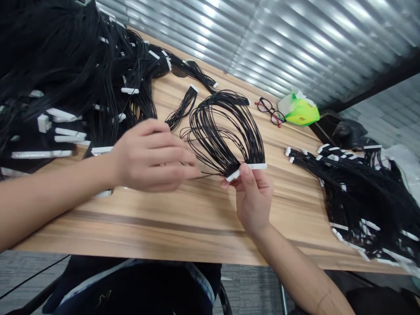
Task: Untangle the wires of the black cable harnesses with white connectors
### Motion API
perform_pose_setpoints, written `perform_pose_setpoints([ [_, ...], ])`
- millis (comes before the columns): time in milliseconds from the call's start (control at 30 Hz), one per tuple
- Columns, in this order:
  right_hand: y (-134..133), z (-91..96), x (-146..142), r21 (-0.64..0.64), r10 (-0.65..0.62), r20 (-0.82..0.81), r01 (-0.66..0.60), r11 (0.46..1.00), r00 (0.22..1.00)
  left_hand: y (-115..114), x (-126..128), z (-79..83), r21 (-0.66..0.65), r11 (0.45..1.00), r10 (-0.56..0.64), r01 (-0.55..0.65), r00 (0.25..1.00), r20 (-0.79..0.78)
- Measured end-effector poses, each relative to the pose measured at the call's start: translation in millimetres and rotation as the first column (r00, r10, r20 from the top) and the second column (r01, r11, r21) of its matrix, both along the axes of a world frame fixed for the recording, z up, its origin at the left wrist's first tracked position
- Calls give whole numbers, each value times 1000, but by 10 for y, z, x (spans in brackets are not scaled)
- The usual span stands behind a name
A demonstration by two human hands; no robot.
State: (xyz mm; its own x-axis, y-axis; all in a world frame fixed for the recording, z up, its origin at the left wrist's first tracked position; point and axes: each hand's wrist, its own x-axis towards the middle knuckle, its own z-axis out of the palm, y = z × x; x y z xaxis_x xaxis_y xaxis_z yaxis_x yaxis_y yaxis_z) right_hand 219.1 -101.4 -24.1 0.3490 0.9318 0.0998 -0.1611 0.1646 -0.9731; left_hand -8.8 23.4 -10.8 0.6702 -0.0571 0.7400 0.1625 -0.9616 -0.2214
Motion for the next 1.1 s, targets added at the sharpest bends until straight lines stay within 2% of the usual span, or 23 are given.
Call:
perform_pose_setpoints([
  [167, -7, -31, -77, -9, 54, -25, -54, 998, 998, -141, -35, 55, -136, 991, -23, 9, 995, -101],
  [267, -15, -28, -110, -35, 63, -34, -64, 997, 997, -150, 0, 103, -132, 979, 149, -153, 988, -37],
  [333, -18, -23, -114, -73, 54, -19, -55, 996, 998, -163, 41, 126, -118, 969, 218, -215, 976, 15],
  [467, -11, -14, -113, -133, 49, 23, -46, 990, 999, -206, 68, 116, -68, 991, 118, -119, 993, -22],
  [533, -4, -9, -121, -149, 54, 20, -50, 988, 998, -222, 49, 65, -63, 991, 113, -117, 992, -63],
  [633, 5, 0, -137, -158, 82, 1, -81, 984, 997, -237, 24, -45, -175, 972, 142, -158, 985, -103],
  [733, 12, 6, -145, -172, 108, -8, -108, 979, 994, -251, 37, -107, -268, 950, 120, -160, 980, -159],
  [833, 18, 8, -145, -191, 123, 20, -117, 975, 992, -267, 90, -68, -241, 964, 91, -116, 990, -110],
  [967, 21, 9, -144, -201, 128, 48, -116, 973, 991, -251, 167, 54, -20, 994, 103, -105, 990, -95],
  [1000, 20, 9, -144, -204, 124, 50, -111, 973, 991, -237, 176, 78, -7, 994, 105, -106, 986, -127],
  [1100, 18, 9, -145, -211, 118, 47, -106, 972, 992, -187, 181, 124, -91, 992, 66, -90, 970, -234],
])
